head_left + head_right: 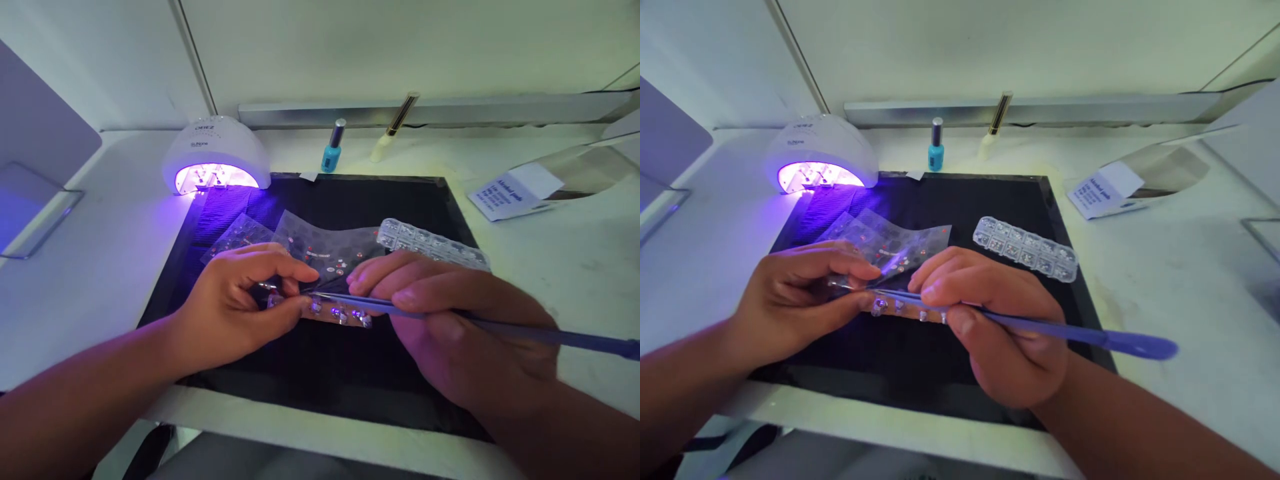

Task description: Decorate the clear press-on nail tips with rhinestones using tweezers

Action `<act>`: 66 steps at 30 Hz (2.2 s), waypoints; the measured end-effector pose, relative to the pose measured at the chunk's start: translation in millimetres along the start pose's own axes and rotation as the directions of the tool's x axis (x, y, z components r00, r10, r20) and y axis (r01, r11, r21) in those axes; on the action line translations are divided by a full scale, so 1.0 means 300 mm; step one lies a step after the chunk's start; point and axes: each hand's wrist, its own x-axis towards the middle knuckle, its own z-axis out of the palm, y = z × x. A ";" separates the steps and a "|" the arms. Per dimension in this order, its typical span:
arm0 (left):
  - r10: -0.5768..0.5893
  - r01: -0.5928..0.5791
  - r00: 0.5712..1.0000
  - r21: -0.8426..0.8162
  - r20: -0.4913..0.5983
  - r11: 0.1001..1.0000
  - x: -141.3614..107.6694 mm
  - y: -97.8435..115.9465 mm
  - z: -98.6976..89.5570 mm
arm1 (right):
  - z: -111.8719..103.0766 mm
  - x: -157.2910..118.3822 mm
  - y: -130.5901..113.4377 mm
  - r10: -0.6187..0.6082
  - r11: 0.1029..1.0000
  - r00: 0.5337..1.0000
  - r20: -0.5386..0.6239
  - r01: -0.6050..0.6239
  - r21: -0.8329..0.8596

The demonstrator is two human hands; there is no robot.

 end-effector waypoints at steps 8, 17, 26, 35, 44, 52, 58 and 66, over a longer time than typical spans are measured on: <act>-0.083 0.081 0.996 -0.068 -0.023 0.994 -0.002 -0.003 0.002 | 0.005 0.004 -0.003 0.067 0.997 0.995 -0.078 -0.065 0.030; -0.069 0.067 0.997 -0.064 -0.019 0.996 -0.001 -0.010 0.009 | 0.017 0.010 -0.005 0.160 0.985 0.976 -0.149 -0.147 0.092; -0.202 0.199 0.974 -0.035 -0.102 0.979 0.062 -0.074 -0.062 | -0.017 0.048 0.000 0.248 0.963 0.951 -0.183 -0.222 0.153; -0.202 0.181 0.979 0.306 0.039 0.935 0.113 -0.164 -0.086 | -0.056 0.073 0.017 0.289 0.955 0.927 -0.240 -0.261 0.143; -0.249 0.326 0.945 0.565 -0.211 0.758 0.135 -0.175 -0.277 | -0.045 0.079 0.028 0.264 0.961 0.936 -0.234 -0.236 0.141; -0.399 0.195 0.912 0.761 0.091 0.619 0.101 -0.137 -0.215 | -0.067 0.067 0.033 0.306 0.951 0.929 -0.207 -0.287 0.118; -0.494 0.206 0.859 0.794 0.133 0.572 0.105 -0.133 -0.215 | -0.057 0.080 0.027 0.348 0.936 0.913 -0.211 -0.326 0.132; -0.521 0.238 0.843 0.772 0.138 0.589 0.112 -0.134 -0.217 | -0.059 0.078 0.029 0.370 0.928 0.901 -0.226 -0.351 0.122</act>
